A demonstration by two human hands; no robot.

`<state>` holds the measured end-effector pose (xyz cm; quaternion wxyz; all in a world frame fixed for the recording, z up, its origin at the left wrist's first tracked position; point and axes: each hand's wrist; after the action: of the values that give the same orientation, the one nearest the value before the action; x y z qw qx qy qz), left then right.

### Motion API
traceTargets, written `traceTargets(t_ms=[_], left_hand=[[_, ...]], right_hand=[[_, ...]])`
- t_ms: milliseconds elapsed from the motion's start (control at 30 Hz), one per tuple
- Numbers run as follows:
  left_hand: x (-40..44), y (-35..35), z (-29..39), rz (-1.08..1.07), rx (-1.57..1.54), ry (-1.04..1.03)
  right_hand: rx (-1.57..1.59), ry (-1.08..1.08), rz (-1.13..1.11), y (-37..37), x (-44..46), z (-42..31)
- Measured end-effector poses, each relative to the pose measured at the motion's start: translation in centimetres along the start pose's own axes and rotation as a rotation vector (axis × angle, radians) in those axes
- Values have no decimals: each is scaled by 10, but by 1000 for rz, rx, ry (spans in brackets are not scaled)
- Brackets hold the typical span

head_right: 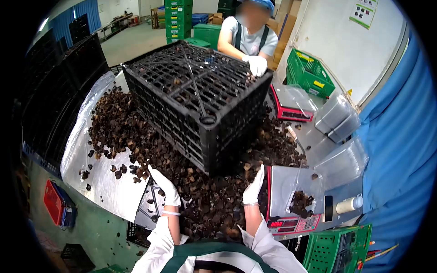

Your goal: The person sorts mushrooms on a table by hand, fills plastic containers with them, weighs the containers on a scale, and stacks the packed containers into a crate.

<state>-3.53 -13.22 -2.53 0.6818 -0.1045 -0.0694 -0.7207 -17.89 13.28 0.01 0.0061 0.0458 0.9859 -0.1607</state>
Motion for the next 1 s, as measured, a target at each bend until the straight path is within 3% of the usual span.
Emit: traceTargets(t_ms=[267, 333, 400, 500, 667, 900, 1000], left_hand=[[2, 5, -2, -67, 34, -23], [4, 9, -13, -90, 37, -33], [7, 17, -22, -204, 68, -51], [5, 44, 8, -350, 167, -14], [-26, 102, 28, -426, 163, 127], [-104, 134, 40, -753, 380, 18], [-103, 113, 35, -661, 254, 62]], right_hand=[[-204, 40, -63, -7, -22, -28], [-346, 126, -278, -7, -26, -38], [-488, 98, -300, -1, -36, -50], [-722, 245, -326, 14, -56, -73], [-999, 291, -423, 68, -95, -64], [-938, 132, -316, 64, -108, -6], [-897, 98, -374, 36, -112, -4]])
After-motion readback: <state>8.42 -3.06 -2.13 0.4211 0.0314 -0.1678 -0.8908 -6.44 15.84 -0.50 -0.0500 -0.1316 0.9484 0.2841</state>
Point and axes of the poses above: each hand's wrist, its own x-axis towards the middle knuckle, its own y-axis out of the back of the hand, z = x × y, and after that the axes turned 3 degrees about -y, right-handed
